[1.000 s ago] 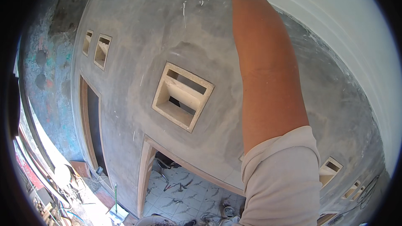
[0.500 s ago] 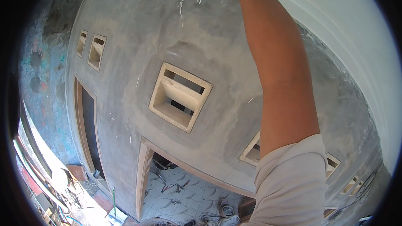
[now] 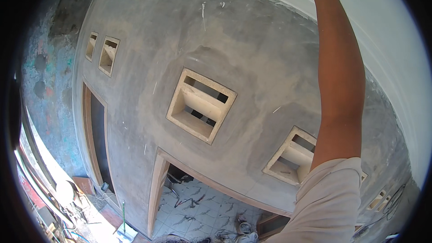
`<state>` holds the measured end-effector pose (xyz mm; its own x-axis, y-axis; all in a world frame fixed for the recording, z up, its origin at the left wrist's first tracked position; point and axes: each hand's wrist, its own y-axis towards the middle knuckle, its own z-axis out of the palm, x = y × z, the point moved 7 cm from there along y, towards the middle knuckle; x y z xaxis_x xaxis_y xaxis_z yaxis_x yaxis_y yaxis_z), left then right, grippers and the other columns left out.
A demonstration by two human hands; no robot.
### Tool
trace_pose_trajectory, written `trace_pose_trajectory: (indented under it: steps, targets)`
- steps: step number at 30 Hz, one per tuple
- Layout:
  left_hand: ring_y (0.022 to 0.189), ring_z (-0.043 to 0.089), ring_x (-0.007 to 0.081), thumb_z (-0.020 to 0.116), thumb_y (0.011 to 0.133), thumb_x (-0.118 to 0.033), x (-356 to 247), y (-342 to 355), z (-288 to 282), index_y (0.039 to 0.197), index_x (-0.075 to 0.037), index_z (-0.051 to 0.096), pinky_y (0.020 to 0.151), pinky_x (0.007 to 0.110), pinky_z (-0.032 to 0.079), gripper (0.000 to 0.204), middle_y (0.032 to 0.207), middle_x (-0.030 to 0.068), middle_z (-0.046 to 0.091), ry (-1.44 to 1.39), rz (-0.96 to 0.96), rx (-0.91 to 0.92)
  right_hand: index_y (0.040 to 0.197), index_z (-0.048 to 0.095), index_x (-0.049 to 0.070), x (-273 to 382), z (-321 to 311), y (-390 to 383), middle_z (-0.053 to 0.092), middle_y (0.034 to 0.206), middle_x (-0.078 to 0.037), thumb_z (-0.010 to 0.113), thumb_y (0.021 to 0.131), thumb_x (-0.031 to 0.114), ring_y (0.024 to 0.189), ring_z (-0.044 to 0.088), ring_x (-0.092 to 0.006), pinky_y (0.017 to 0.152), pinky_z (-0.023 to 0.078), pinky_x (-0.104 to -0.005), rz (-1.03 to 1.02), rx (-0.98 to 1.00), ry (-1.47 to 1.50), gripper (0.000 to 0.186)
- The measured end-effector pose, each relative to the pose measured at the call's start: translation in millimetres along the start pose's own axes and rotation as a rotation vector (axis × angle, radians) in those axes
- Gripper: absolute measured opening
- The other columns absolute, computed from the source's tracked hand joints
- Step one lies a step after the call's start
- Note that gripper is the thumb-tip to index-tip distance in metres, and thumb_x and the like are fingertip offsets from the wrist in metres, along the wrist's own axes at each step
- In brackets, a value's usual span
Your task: The person is painting the trim of a ceiling with a paintbrush. They dip the brush into a bucket of white paint and apply it along the top edge of the concrete wall.
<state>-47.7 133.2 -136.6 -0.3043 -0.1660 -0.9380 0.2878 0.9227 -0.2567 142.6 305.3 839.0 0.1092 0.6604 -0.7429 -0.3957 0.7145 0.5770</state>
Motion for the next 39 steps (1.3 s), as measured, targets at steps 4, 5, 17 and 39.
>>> trace_pose_trajectory:
  steps: [4, 5, 17, 39]
  targets:
    - [0.108, 0.058, 0.0479, 0.058, 0.082, -0.018, -22, -4, -8, 0.117, 0.005, 0.062, 0.095, 0.05, 0.045, 0.042, 0.111, 0.0304, 0.065, -0.026, -0.052, 0.019, 0.088, 0.078, 0.016, 43, -35, 58, 0.074, 0.083, -0.009, 0.072, 0.081, 0.039, 0.081, 0.072, -0.0288, 0.071, 0.056, -0.0438, -0.067, -0.318, 0.25, 0.024]
    - [0.108, 0.058, 0.0481, 0.058, 0.082, -0.018, -26, -5, -9, 0.116, 0.005, 0.062, 0.095, 0.05, 0.045, 0.042, 0.11, 0.0305, 0.065, -0.031, -0.067, 0.015, 0.089, 0.078, 0.016, 59, -46, 76, 0.074, 0.084, -0.01, 0.072, 0.081, 0.04, 0.082, 0.072, -0.0294, 0.072, 0.056, -0.0435, -0.029, -0.261, 0.263, 0.026]
    - [0.11, 0.057, 0.0474, 0.056, 0.084, -0.02, 13, -2, 15, 0.111, 0.004, 0.063, 0.096, 0.05, 0.044, 0.037, 0.113, 0.0303, 0.065, 0.083, -0.011, -0.029, 0.087, 0.079, 0.013, 22, 70, -8, 0.074, 0.085, -0.007, 0.064, 0.083, 0.029, 0.083, 0.071, -0.0294, 0.072, 0.058, -0.0421, 0.042, -0.118, 0.183, 0.022]
    - [0.092, 0.065, 0.035, 0.056, 0.086, -0.016, 2, -5, 31, 0.119, 0.001, 0.063, 0.078, 0.044, 0.053, 0.038, 0.104, 0.0212, 0.068, 0.077, -0.041, 0.096, 0.086, 0.078, 0.005, -107, 178, -302, 0.074, 0.072, -0.01, 0.067, 0.082, 0.022, 0.062, 0.069, -0.0185, 0.062, 0.056, -0.033, 0.643, -0.111, 1.407, 0.021]
